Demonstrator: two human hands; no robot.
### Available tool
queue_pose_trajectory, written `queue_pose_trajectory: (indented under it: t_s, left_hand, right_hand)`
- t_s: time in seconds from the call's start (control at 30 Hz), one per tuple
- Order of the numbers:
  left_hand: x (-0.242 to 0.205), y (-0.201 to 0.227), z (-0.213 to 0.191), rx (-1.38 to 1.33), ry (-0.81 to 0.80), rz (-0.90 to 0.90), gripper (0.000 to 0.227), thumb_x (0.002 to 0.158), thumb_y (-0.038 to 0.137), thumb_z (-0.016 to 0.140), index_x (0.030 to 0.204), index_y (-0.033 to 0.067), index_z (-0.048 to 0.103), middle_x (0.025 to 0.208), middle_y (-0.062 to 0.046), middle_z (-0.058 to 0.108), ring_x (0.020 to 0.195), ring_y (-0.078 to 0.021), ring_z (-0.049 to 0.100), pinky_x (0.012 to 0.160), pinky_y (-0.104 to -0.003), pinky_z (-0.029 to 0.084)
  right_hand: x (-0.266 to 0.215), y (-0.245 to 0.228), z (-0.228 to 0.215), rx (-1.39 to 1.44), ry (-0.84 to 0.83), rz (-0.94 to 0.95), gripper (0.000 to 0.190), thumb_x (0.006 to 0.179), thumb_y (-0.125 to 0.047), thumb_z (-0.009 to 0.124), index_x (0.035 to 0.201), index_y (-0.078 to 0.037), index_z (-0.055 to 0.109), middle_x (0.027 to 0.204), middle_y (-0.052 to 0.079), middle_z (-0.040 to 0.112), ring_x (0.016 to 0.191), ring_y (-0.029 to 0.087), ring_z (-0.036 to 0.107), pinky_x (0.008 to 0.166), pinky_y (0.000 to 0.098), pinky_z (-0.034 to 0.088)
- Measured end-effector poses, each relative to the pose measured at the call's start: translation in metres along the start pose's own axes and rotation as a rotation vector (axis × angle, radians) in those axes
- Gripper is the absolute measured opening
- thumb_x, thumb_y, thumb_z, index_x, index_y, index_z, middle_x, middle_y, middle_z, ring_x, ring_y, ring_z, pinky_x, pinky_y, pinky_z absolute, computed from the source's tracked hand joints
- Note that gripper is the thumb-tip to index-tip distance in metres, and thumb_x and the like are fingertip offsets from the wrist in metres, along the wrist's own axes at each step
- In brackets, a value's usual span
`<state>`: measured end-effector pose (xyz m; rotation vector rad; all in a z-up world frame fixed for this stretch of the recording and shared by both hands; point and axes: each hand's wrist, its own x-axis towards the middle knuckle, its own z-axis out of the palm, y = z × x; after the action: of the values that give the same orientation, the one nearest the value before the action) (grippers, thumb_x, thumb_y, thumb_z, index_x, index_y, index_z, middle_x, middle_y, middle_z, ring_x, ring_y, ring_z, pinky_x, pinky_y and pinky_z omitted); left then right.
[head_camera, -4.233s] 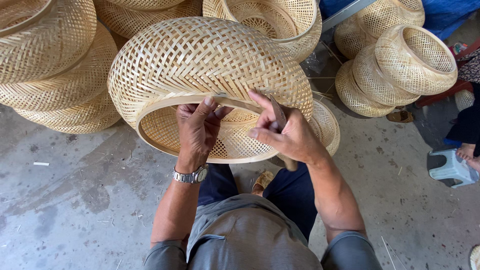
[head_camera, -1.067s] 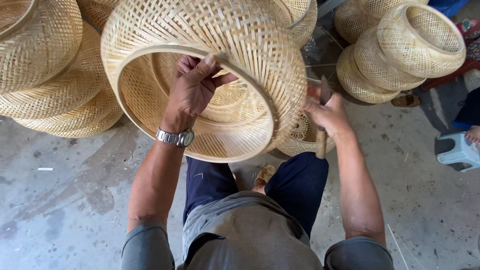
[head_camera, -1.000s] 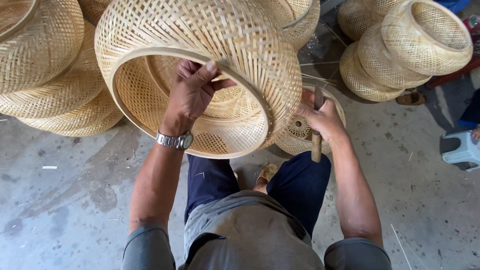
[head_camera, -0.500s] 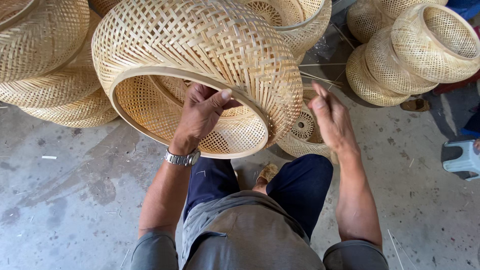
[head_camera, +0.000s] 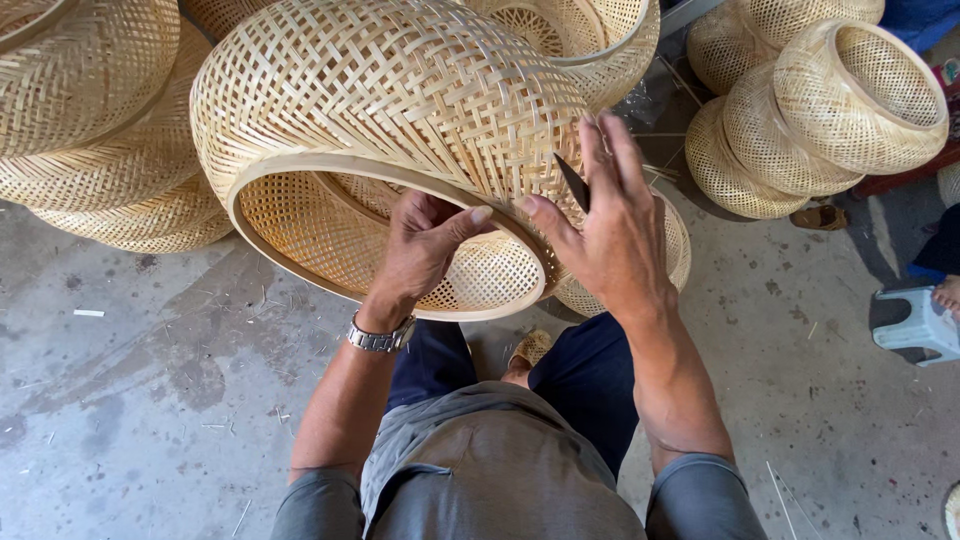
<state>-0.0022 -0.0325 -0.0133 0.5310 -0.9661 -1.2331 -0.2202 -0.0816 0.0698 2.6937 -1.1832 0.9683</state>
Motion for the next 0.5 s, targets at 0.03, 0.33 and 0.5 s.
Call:
queue_pose_trajectory:
  t_s: [0.03, 0.33, 0.5]
  left_hand:
    - [-0.001, 0.0, 0.001, 0.022, 0.0, 0.01, 0.022, 0.099, 0.003, 0.071, 0.12, -0.0022, 0.067, 0.114, -0.014, 0.074, 0.102, -0.0204, 0.073, 0.094, -0.036, 0.064]
    - [-0.007, 0.0, 0.005, 0.134, -0.054, 0.062, 0.026, 0.1, 0.008, 0.072, 0.124, -0.0009, 0.067, 0.119, -0.014, 0.074, 0.108, -0.0199, 0.072, 0.099, -0.034, 0.062]
    - [-0.006, -0.007, 0.012, 0.084, -0.057, 0.044, 0.027, 0.098, 0.015, 0.074, 0.121, 0.0006, 0.068, 0.115, -0.013, 0.073, 0.105, -0.0177, 0.071, 0.096, -0.033, 0.061]
  right_hand:
    - [0.003, -0.004, 0.0, 0.005, -0.016, 0.022, 0.093, 0.101, -0.059, 0.065, 0.151, 0.015, 0.041, 0.154, 0.043, 0.039, 0.13, 0.054, 0.057, 0.095, 0.053, 0.06]
    - [0.015, -0.028, -0.011, -0.046, -0.038, 0.09, 0.102, 0.083, -0.054, 0.087, 0.148, 0.009, 0.04, 0.147, 0.035, 0.047, 0.118, 0.047, 0.065, 0.085, 0.0508, 0.062]
    - [0.011, -0.031, -0.017, -0.009, 0.038, 0.064, 0.096, 0.078, -0.044, 0.095, 0.144, 0.003, 0.045, 0.139, 0.026, 0.054, 0.118, 0.041, 0.065, 0.093, 0.0491, 0.06]
